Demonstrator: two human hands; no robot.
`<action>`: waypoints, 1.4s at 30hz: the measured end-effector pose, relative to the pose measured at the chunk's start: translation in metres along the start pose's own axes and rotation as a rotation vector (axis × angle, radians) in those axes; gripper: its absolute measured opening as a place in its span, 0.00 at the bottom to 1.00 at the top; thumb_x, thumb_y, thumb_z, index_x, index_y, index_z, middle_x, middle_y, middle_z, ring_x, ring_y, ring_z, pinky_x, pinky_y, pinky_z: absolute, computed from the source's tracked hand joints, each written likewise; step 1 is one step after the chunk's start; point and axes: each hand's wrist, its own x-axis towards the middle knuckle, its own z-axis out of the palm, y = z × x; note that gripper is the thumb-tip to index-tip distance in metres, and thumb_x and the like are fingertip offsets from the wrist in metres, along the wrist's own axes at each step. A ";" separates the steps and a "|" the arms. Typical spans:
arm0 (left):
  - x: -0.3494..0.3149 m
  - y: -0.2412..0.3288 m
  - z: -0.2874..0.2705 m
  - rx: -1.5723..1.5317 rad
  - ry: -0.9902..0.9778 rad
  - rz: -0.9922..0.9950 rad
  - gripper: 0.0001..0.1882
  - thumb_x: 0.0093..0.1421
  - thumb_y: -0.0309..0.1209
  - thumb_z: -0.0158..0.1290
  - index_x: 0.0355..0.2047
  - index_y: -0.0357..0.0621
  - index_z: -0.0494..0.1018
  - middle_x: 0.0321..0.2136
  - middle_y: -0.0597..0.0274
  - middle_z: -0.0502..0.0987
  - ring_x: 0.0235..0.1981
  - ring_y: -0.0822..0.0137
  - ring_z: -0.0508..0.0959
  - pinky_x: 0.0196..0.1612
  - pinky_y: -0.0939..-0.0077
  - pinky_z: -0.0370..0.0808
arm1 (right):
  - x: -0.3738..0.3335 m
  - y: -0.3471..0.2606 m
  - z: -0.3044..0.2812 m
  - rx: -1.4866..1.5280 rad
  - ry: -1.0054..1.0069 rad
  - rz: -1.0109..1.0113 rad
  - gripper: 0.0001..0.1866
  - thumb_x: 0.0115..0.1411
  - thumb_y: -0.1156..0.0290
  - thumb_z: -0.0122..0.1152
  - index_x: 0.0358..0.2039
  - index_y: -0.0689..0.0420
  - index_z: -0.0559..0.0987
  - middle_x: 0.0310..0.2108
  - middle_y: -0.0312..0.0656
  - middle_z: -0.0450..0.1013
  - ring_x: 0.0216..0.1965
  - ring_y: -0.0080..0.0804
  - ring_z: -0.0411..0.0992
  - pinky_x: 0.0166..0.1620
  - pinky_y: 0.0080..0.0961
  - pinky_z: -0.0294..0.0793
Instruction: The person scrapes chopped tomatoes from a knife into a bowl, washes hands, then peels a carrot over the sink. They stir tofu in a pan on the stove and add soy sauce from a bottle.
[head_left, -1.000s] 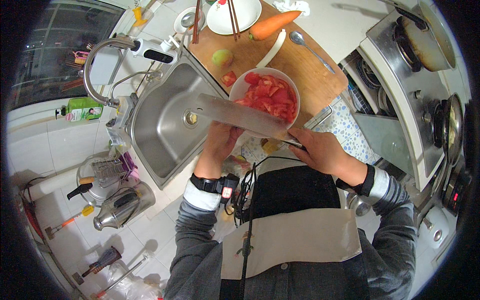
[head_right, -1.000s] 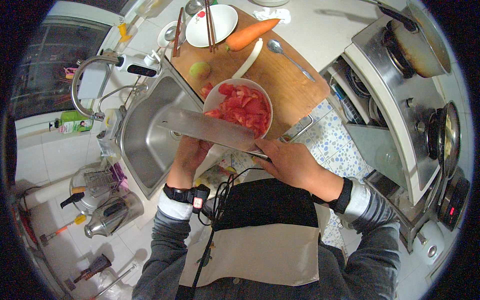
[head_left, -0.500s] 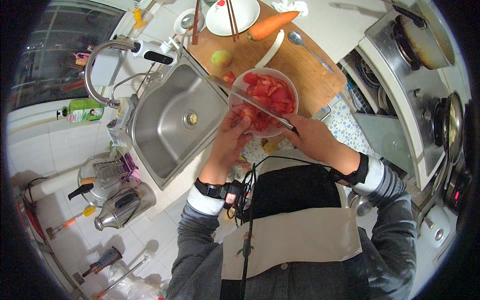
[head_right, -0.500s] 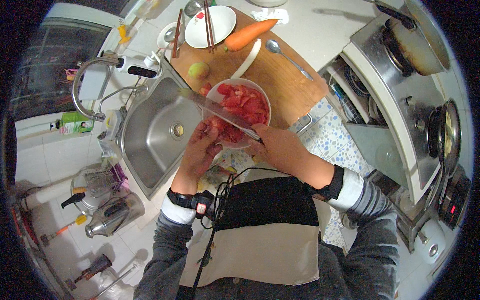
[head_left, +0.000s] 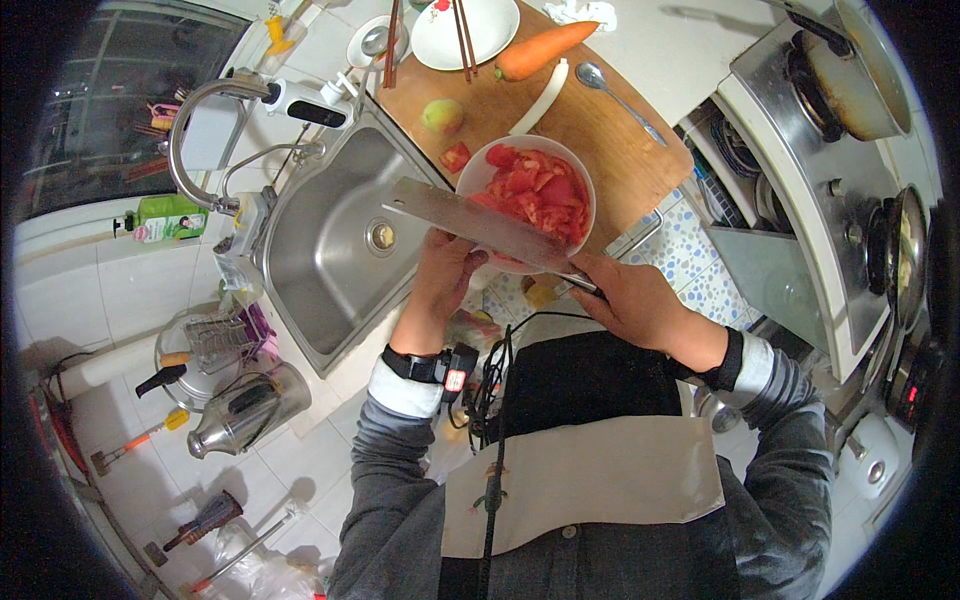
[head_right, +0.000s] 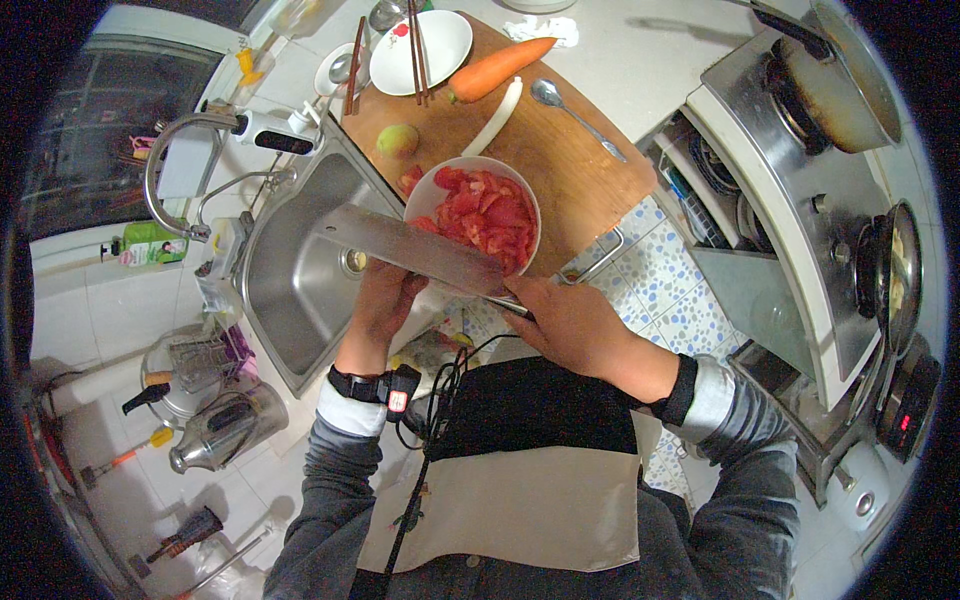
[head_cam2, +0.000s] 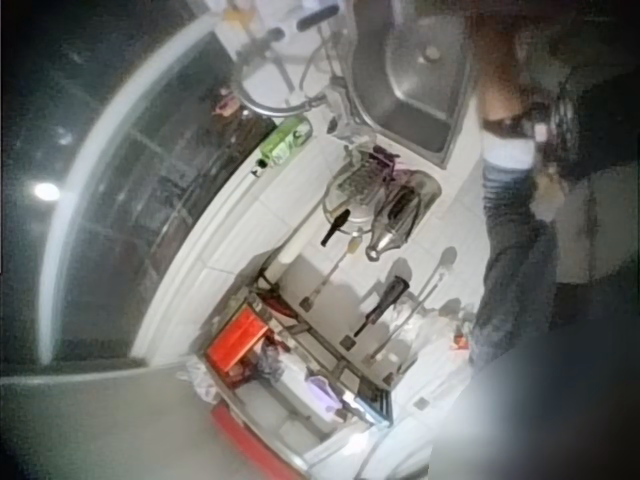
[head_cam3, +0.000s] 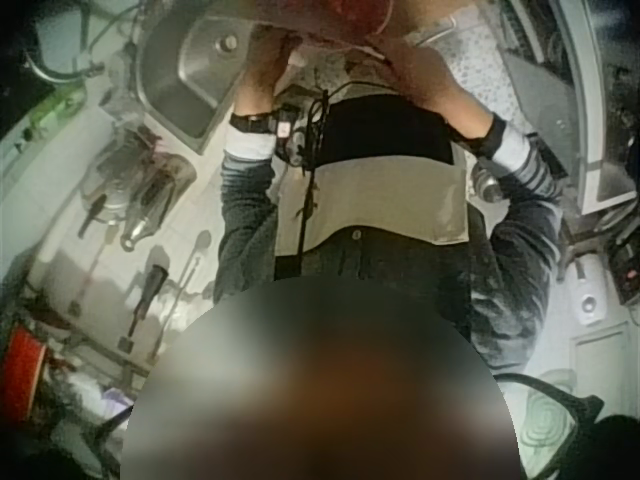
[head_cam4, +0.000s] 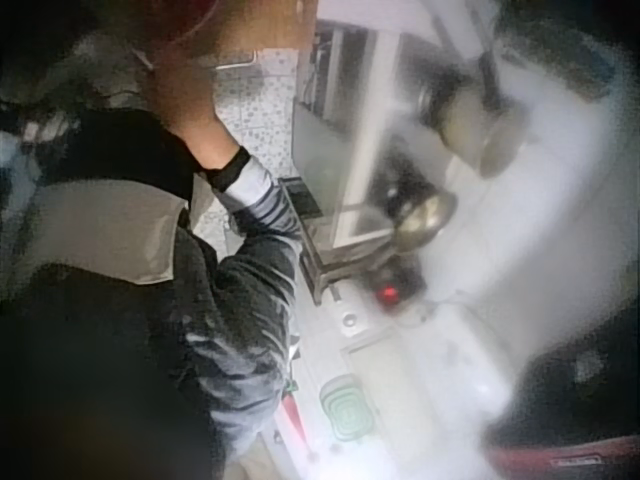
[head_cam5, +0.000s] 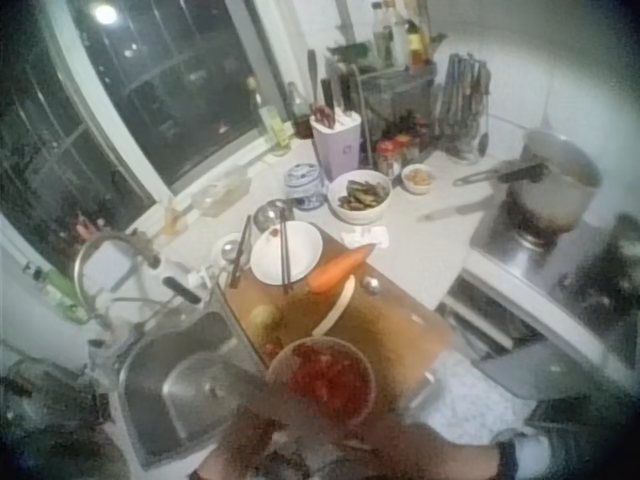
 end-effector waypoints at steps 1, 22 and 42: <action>0.001 0.000 -0.001 0.048 0.017 -0.011 0.13 0.61 0.31 0.52 0.46 0.47 0.68 0.37 0.70 0.74 0.31 0.77 0.73 0.27 0.86 0.70 | 0.000 0.001 0.000 -0.006 0.005 -0.004 0.19 0.59 0.61 0.52 0.46 0.58 0.68 0.32 0.52 0.73 0.31 0.52 0.74 0.32 0.44 0.73; 0.003 0.002 0.005 -0.017 0.104 -0.033 0.10 0.61 0.27 0.46 0.44 0.46 0.68 0.35 0.69 0.73 0.28 0.78 0.71 0.23 0.88 0.62 | -0.006 0.008 0.005 -0.066 0.005 -0.016 0.20 0.61 0.57 0.50 0.48 0.58 0.67 0.33 0.53 0.73 0.29 0.53 0.74 0.30 0.44 0.74; -0.025 0.011 -0.008 -0.320 -0.107 -0.324 0.13 0.63 0.37 0.50 0.44 0.47 0.67 0.33 0.73 0.71 0.28 0.81 0.67 0.21 0.92 0.58 | 0.023 0.001 -0.004 0.067 0.003 0.102 0.16 0.61 0.58 0.50 0.41 0.58 0.69 0.30 0.56 0.74 0.31 0.56 0.73 0.32 0.48 0.72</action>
